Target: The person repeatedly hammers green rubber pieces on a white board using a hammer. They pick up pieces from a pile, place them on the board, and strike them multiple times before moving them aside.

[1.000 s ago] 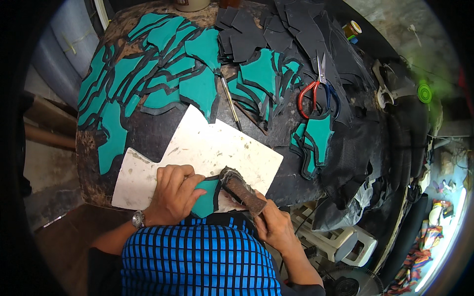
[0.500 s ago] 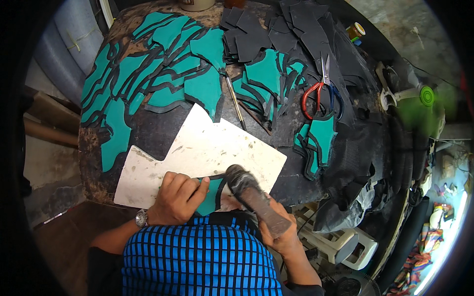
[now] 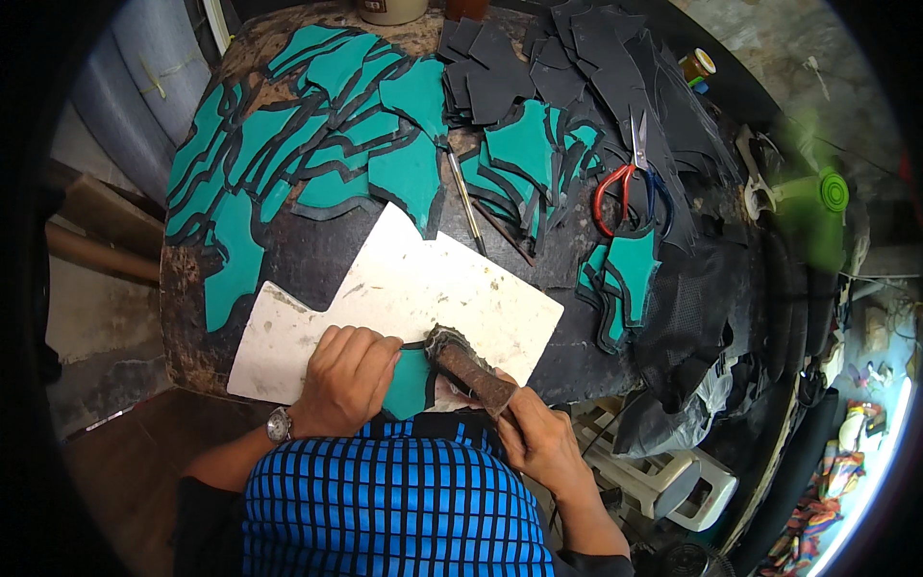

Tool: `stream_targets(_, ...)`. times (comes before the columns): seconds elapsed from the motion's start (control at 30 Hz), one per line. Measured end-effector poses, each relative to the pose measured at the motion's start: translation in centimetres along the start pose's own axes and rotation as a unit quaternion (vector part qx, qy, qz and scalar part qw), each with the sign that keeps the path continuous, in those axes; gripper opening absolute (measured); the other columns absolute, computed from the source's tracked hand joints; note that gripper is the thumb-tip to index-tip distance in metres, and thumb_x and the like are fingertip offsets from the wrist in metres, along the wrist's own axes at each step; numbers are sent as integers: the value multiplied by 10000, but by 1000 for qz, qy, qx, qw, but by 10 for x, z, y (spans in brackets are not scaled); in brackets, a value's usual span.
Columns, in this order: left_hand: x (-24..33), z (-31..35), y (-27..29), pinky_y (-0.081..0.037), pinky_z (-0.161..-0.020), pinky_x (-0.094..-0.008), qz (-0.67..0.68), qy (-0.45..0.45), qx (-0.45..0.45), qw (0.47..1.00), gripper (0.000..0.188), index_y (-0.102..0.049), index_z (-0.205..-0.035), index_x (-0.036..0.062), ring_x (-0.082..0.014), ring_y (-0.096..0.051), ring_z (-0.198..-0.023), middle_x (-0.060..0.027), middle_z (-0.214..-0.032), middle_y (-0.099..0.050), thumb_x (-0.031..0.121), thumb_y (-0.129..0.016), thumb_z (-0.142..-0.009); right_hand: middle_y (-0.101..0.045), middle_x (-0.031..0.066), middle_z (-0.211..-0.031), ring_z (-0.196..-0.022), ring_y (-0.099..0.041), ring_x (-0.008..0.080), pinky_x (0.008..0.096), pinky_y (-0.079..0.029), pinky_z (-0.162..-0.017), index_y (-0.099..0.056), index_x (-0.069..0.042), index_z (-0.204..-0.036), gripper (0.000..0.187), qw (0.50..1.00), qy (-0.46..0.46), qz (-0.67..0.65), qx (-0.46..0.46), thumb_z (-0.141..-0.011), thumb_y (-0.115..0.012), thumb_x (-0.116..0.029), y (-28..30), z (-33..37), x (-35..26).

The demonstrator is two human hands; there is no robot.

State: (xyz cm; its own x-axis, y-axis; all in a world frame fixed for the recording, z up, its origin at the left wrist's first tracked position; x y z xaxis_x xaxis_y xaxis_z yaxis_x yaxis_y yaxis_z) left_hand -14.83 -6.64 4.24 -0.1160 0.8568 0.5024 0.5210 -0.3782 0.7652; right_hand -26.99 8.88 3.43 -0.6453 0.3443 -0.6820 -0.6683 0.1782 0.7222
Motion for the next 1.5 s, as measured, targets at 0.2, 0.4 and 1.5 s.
stream_targets(0.2, -9, -6, -2, -407, -576, -333, -31, 64, -10, 997, 94, -597, -852, 29, -204, -505, -602, -63, -747, -529, 32, -671, -794, -684, 188, -1047, -826, -711, 375, 397, -573, -703, -586, -11, -1245, 353, 1000, -17, -15, 13, -901, -665, -29, 2, 3, 2)
stream_targets(0.4, 1, -2, 7, -433, -571, -308, -33, 13, 14, 999, 193, -717, -1006, 28, -158, -543, -622, -39, -755, -556, 40, -676, -819, -687, 185, -934, -789, -716, 348, 384, -557, -691, -614, -34, -1215, 325, 999, -33, -28, 30, -900, -693, -32, 2, 6, 7)
stream_targets(1.5, -4, 12, 10, -513, -691, -327, 1, 37, 28, 999, 441, -669, -1161, -27, -214, -628, -777, -104, -940, -635, 217, -800, -817, -596, 111, -847, -661, -638, 269, 370, -539, -594, -496, -61, -1479, 723, 990, 136, 0, 45, -795, -719, 0, 10, -9, -35)
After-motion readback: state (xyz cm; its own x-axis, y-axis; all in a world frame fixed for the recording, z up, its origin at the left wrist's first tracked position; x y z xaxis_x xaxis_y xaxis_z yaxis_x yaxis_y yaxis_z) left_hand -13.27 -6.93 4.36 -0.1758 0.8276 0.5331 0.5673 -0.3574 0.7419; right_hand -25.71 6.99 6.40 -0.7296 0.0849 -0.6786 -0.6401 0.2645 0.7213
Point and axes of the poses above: each hand's wrist, its own z-axis away from the middle knuckle, its own y-axis out of the back of the hand, x = y × z, the point moved 10 cm from there along -z, towards the middle knuckle
